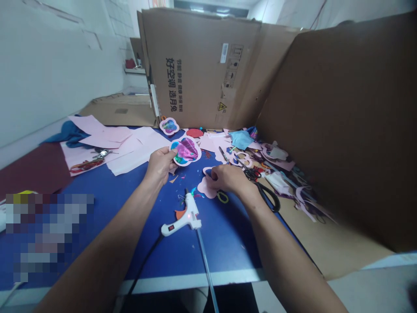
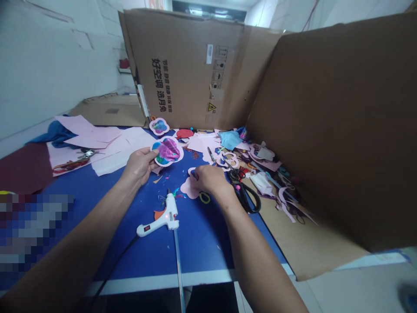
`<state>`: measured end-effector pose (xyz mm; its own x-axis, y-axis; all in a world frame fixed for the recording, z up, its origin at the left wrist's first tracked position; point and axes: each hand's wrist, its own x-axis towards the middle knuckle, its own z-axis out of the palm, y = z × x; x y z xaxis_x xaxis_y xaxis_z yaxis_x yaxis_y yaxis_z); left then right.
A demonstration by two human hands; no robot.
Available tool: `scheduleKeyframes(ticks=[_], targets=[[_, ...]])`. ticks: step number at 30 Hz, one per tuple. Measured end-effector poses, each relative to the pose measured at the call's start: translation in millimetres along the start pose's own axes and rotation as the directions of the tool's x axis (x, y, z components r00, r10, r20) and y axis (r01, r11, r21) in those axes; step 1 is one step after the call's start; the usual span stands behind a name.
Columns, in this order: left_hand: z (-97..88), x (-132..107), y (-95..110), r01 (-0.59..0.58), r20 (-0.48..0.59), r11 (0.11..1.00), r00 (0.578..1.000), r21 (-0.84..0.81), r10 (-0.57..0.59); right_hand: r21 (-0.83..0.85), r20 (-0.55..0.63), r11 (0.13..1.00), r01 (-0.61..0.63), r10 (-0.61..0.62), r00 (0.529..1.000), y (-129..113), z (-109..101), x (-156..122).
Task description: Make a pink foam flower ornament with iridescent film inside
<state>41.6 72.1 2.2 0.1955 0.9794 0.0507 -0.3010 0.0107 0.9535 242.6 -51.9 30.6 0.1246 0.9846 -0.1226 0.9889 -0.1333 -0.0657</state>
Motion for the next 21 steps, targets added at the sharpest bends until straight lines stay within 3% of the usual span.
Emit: scheduleKeyframes(ticks=[5, 8, 10, 12, 13, 15, 17, 18, 21], targets=[[-1.1, 0.5, -0.9, -0.001, 0.005, 1.000, 1.000, 0.005, 0.001, -0.057, -0.038, 0.998, 0.014, -0.016, 0.999, 0.6, 8.4, 4.0], [-0.3, -0.2, 0.3, -0.003, -0.006, 1.000, 1.000, 0.006, 0.003, -0.022, -0.075, 0.999, -0.041, 0.040, 0.996, 6.5, 11.1, 7.5], [0.1, -0.6, 1.5, -0.006, -0.014, 1.000, 1.000, 0.005, 0.007, 0.090, -0.196, 0.994, -0.069, 0.086, 0.977, 15.8, 9.2, 10.2], [0.2, -1.0, 2.6, -0.008, -0.020, 1.000, 1.000, 0.004, 0.008, 0.326, -0.365, 0.945, -0.011, 0.136, 0.921, 28.9, 4.9, 13.2], [0.2, -1.2, 3.0, -0.008, -0.022, 1.000, 1.000, 0.003, 0.008, 0.489, -0.406, 0.871, 0.054, 0.173, 0.897, 35.9, 2.4, 14.8], [0.0, -1.7, 3.6, -0.004, -0.022, 1.000, 1.000, 0.000, 0.004, 0.810, -0.362, 0.558, 0.180, 0.236, 0.902, 48.9, -2.1, 17.4], [-0.4, -1.8, 3.5, 0.002, -0.017, 1.000, 1.000, -0.002, -0.002, 0.941, -0.287, 0.249, 0.229, 0.232, 0.929, 58.1, -4.5, 19.1], [-0.6, -1.7, 3.3, 0.007, -0.018, 1.000, 1.000, -0.003, -0.007, 0.962, -0.260, 0.139, 0.234, 0.222, 0.940, 61.1, -4.8, 19.6], [-1.2, -0.6, 2.1, 0.024, -0.027, 1.000, 0.999, 0.000, -0.024, 0.973, -0.219, -0.029, 0.230, 0.207, 0.954, 64.9, -3.0, 20.7]])
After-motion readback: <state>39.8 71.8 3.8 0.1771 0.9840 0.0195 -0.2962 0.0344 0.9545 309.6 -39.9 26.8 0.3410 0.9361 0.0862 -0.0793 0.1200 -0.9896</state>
